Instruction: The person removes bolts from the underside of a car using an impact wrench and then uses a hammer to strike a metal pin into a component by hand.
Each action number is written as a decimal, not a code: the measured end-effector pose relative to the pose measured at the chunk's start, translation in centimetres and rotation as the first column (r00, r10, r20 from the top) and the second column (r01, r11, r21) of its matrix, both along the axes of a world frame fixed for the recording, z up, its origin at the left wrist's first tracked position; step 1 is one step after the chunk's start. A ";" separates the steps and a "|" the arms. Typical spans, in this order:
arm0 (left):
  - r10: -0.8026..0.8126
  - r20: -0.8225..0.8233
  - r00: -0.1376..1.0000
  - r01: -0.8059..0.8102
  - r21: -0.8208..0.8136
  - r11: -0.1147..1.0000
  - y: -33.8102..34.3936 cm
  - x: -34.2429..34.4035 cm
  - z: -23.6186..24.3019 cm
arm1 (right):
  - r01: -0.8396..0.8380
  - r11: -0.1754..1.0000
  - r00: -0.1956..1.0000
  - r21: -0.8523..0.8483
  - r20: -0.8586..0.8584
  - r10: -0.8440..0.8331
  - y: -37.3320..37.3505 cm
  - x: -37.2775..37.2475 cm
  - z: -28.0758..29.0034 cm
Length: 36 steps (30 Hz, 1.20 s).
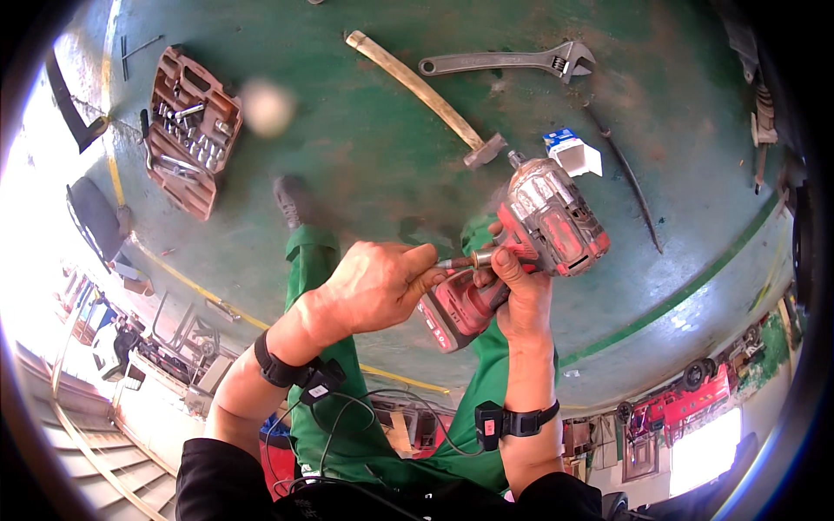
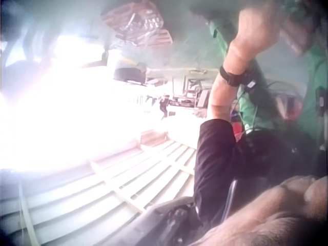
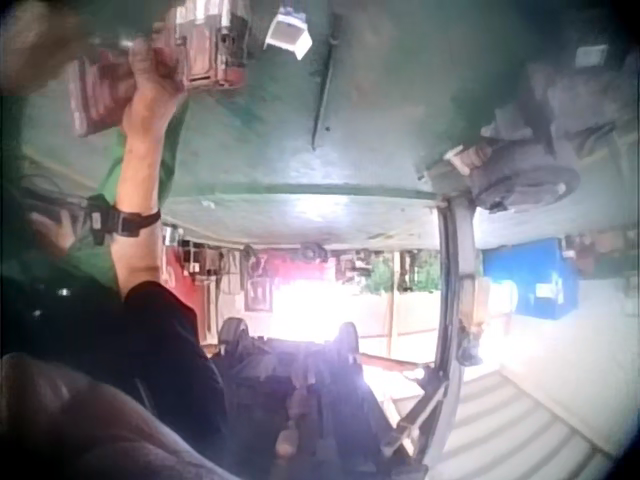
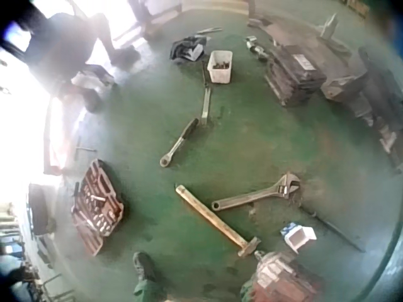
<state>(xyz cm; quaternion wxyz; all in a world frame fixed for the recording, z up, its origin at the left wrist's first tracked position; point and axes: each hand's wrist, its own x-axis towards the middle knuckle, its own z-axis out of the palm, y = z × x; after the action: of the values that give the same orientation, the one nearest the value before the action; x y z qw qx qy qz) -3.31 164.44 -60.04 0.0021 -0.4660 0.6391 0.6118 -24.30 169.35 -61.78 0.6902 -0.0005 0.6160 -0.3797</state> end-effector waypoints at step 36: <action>0.971 0.008 0.238 -0.199 0.979 0.041 4.5 23.1 4.1 | -0.766 0.550 0.232 0.333 -0.655 0.719 -0.4 28.0 -17.0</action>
<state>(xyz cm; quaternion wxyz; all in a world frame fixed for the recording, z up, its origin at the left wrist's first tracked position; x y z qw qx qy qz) 19.81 168.98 -55.90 -0.3082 -0.3529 -0.1392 0.8724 3.70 168.97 -78.74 0.4744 -0.4641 0.7480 0.0110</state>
